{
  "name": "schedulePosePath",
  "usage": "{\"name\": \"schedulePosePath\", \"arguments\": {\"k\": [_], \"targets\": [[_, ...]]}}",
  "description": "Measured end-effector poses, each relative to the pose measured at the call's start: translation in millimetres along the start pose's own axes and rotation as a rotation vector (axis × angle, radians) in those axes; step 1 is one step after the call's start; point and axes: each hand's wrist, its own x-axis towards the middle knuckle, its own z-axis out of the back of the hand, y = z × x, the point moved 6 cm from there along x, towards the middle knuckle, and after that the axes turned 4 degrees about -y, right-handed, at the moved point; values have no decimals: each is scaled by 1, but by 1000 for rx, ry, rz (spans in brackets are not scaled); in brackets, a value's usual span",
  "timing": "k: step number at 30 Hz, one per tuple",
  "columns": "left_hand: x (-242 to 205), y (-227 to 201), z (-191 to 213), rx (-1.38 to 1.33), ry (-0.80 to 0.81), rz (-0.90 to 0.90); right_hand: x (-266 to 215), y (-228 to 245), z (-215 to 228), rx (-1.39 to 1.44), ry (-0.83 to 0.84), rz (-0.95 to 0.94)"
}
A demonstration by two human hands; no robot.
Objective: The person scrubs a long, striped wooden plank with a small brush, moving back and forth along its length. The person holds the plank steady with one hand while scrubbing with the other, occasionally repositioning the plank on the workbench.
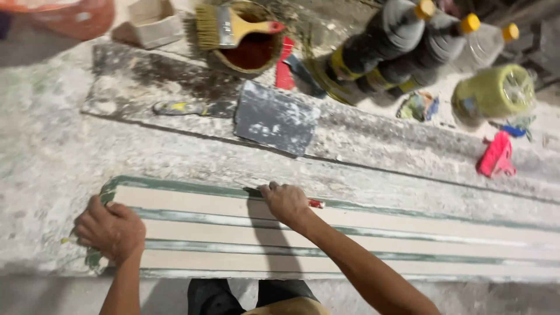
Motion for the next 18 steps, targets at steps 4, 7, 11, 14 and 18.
{"name": "schedulePosePath", "arguments": {"k": [4, 7, 11, 14, 18], "targets": [[-5, 1, -2, -6, 73, -82, -58, -77, -61, 46, 117, -96], [3, -4, -6, -2, -4, -117, -139, -172, -78, 112, 298, -404], [-7, 5, 1, 84, -66, -120, -188, -234, -88, -9, 420, -556], [-9, 8, -6, 81, -111, -170, -130, -179, -77, 70, 305, -549], [-17, 9, -2, 284, -121, -265, -96, -129, -87, 177, 101, -348]]}}
